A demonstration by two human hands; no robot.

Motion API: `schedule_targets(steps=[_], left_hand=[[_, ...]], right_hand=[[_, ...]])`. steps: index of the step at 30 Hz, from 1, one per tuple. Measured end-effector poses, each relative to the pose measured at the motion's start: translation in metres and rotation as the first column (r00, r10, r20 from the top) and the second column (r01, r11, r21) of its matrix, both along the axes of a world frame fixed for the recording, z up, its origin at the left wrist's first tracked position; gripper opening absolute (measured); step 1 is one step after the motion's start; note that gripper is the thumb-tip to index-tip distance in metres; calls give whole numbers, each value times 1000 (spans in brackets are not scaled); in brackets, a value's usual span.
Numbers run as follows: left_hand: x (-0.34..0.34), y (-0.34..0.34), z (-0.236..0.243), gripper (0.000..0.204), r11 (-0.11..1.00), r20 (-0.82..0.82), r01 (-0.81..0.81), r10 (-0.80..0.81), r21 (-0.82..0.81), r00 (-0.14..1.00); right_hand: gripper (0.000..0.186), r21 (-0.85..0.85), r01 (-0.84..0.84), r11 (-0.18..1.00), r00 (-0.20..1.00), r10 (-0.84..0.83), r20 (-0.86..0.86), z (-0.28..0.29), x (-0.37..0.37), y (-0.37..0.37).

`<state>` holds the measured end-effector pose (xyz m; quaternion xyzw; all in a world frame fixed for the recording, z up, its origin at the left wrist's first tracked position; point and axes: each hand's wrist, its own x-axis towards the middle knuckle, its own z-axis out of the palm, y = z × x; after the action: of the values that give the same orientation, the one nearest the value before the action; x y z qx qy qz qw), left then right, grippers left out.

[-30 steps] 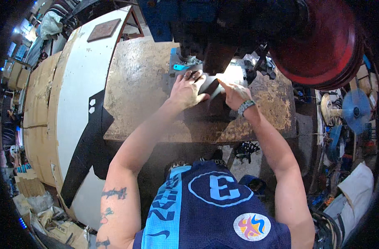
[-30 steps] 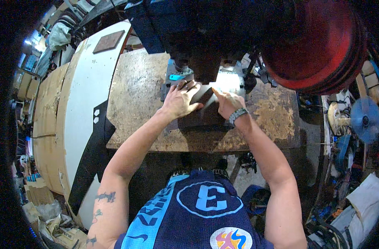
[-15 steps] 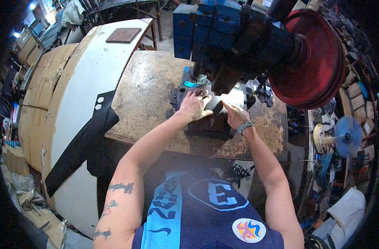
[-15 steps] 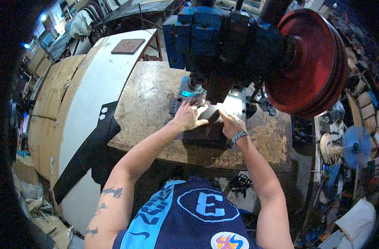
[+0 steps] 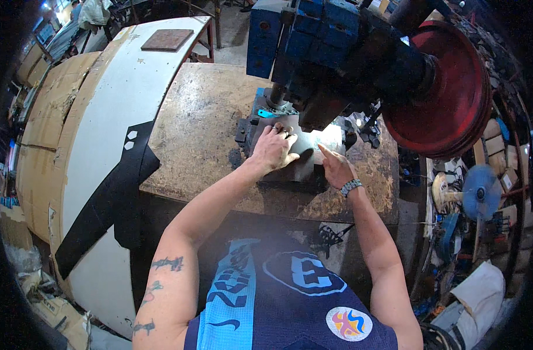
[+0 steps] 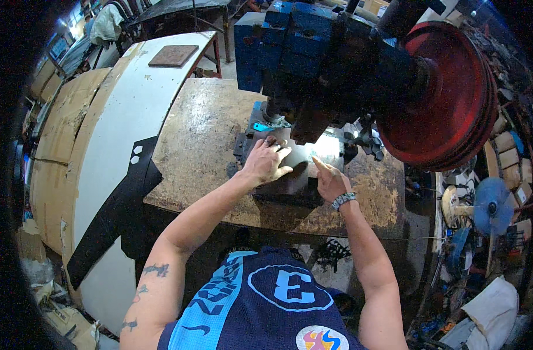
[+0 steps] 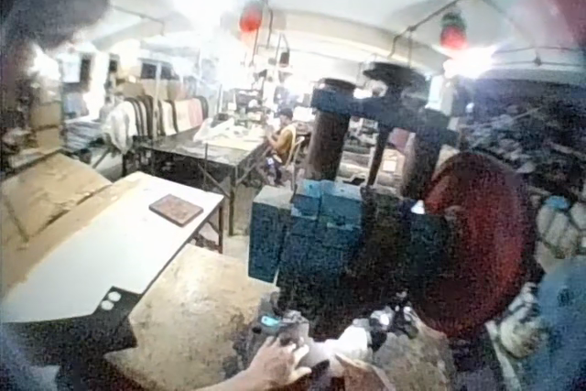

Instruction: Using a manual punch press to cut shapes out of leather sheets.

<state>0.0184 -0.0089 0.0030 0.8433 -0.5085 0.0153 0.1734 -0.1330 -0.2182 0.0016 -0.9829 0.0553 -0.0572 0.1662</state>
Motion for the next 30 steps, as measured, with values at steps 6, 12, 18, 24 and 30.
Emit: schedule_targets(steps=[6, 12, 18, 24, 30], left_hand=[[-6, -5, 19, 61, 962, -37, -35, 47, 271, 998], [-6, 3, -4, 62, 995, -45, -44, 48, 87, 998], [12, 2, 1, 62, 994, -152, 43, -27, 105, 988], [29, -1, -8, 64, 991, -116, 110, -100, 80, 988], [18, -6, 16, 59, 952, -109, 153, -128, 266, 986]], right_hand=[[45, -24, 91, 996, 963, -95, -254, 35, 8, 29], [51, 91, -26, 996, 998, 31, -50, -16, 20, 25], [65, -2, -57, 998, 998, 57, -27, -48, 33, 18], [77, -133, 44, 990, 971, -74, -228, -27, 38, 31], [74, 89, 158, 983, 916, -112, -385, 2, 23, 47]])
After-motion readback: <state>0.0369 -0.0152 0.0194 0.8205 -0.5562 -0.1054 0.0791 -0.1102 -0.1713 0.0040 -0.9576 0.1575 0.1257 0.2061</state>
